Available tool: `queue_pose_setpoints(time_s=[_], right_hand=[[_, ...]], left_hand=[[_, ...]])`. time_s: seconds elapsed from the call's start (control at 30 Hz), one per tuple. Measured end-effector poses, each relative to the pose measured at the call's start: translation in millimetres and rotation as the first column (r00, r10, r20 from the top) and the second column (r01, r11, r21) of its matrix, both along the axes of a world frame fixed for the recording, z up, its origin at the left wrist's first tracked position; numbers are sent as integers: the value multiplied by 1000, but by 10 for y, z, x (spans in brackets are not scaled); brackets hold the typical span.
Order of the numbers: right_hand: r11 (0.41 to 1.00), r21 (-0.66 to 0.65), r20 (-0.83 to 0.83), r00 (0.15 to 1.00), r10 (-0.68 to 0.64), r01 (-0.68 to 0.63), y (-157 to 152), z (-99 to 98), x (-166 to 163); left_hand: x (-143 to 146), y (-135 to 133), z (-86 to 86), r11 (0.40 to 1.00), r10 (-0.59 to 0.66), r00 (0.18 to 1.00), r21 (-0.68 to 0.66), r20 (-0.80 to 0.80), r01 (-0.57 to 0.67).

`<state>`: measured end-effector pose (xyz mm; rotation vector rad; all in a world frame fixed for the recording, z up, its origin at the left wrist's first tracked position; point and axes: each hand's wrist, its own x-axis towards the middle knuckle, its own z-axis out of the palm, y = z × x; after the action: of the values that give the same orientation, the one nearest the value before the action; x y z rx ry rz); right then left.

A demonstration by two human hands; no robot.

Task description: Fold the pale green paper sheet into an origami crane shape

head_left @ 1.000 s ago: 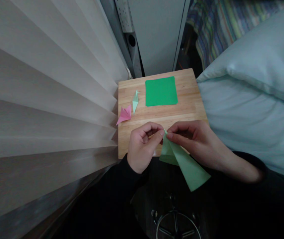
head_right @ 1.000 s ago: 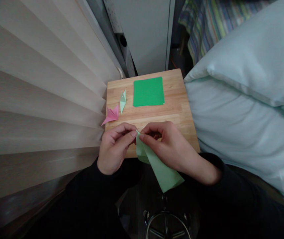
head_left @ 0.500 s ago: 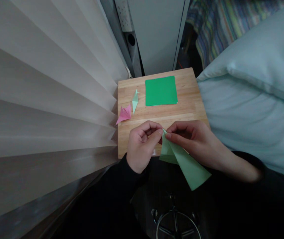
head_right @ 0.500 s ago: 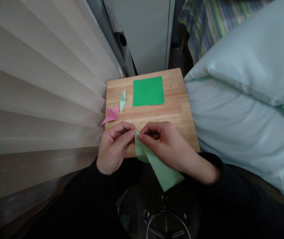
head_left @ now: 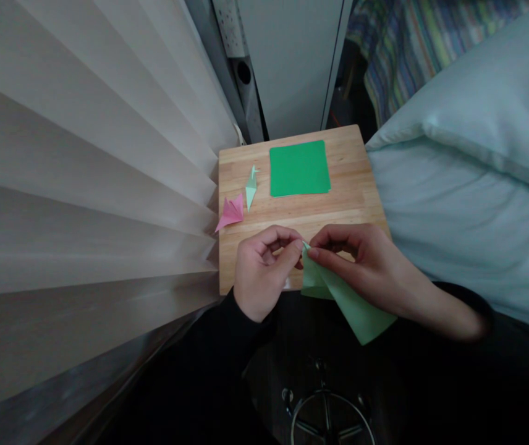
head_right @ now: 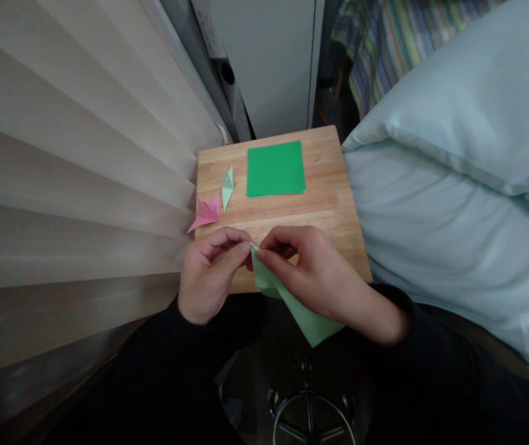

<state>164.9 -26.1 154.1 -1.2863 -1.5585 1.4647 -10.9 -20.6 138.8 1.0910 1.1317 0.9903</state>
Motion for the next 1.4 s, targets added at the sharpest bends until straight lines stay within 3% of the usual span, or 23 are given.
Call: queue_pose_setpoints(time_s=[0.63, 0.93, 1.4], right_hand=[[1000, 18, 47, 999, -11, 10, -5, 36, -15], [1000, 4, 62, 998, -13, 13, 3, 89, -8], [990, 143, 274, 961, -30, -10, -23, 30, 3]], left_hand=[[13, -7, 113, 998, -3, 994, 68, -112, 10], [10, -20, 102, 996, -32, 995, 75, -90, 39], [3, -23, 132, 981, -84, 966, 151, -244, 123]])
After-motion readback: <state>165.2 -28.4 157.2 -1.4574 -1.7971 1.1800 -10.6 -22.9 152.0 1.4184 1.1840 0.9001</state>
